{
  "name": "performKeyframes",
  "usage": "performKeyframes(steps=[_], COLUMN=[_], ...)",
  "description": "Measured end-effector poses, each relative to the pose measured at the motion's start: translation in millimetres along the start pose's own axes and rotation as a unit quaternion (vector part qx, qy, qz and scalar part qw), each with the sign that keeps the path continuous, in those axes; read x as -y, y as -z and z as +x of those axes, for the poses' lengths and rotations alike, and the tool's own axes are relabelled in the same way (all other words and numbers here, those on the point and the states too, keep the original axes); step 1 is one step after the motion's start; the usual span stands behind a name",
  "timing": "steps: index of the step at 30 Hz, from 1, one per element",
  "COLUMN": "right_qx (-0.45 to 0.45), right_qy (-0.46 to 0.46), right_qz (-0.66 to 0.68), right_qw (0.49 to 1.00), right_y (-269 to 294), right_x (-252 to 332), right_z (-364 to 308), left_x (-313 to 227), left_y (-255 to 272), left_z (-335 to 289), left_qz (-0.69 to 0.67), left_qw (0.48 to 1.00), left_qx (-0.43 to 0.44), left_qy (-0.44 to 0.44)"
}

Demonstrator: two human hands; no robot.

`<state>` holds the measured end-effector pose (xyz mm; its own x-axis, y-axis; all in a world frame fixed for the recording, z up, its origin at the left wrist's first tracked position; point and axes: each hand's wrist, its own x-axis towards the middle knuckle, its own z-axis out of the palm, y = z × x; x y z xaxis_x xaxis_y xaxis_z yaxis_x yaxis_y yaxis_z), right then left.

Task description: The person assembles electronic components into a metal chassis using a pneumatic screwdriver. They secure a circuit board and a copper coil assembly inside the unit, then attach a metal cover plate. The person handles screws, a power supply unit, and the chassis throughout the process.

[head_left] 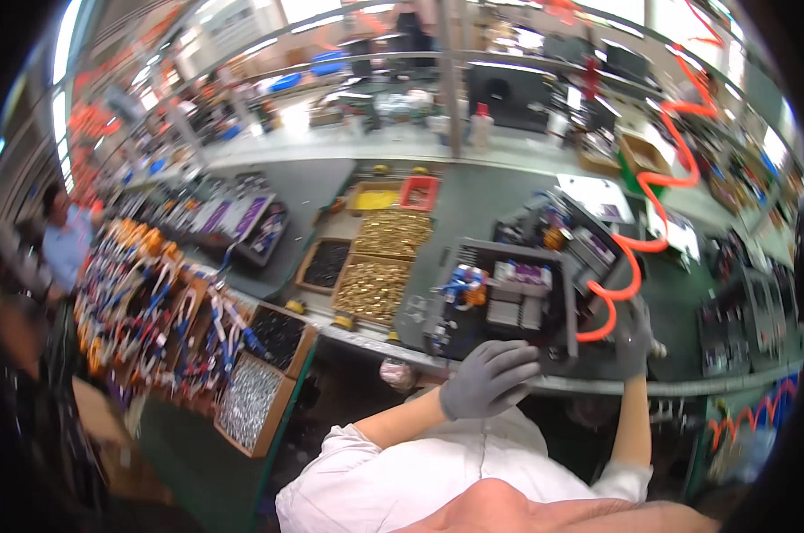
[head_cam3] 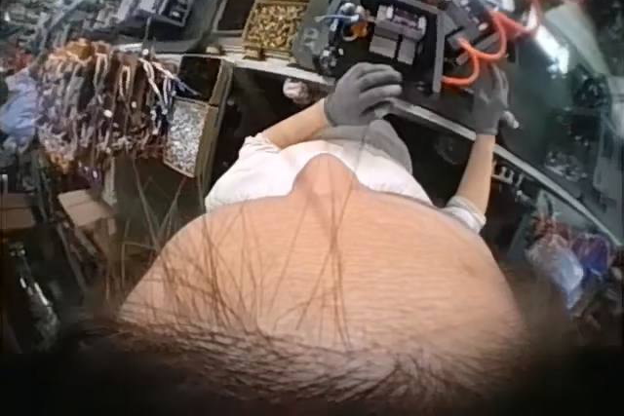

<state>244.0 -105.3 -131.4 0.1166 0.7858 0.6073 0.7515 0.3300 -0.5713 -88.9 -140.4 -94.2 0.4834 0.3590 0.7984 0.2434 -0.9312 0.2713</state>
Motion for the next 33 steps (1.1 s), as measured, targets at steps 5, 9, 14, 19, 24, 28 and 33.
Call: performKeyframes(steps=[5,9,14,19,24,28,33], right_qx=[0.153,0.163,0.007,-0.130,-0.140,-0.185,-0.158], right_qy=[0.045,0.018,0.099,-0.093,-0.143,-0.106,-0.108], right_qz=[-0.270,-0.261,-0.237,0.206,0.317,0.344,0.329], right_qw=[0.949,0.951,0.967,0.965,0.927,0.914,0.925], right_y=[10.9,0.4,43.4,88.9,47.1,13.3,-5.3], right_x=[15.2,3.1,14.3,45.2,70.0,85.3,96.9], right_z=[-47.9,-35.4,-17.6,-3.0,11.7,18.5,11.2], left_x=[24.6,44.0,54.7,55.9,66.8,99.2,191.8], left_y=[39.4,30.4,21.1,25.3,44.0,67.4,100.3], left_z=[-43.5,-56.0,-74.1,-75.8,-85.1,-91.7,-114.0], left_qz=[0.237,0.123,0.049,0.033,-0.040,0.047,0.361], left_qw=[0.938,0.922,0.928,0.927,0.945,0.909,0.807], left_qx=[-0.187,-0.191,-0.168,-0.163,-0.149,-0.204,0.152], left_qy=[0.172,0.312,0.330,0.336,0.287,0.362,0.442])
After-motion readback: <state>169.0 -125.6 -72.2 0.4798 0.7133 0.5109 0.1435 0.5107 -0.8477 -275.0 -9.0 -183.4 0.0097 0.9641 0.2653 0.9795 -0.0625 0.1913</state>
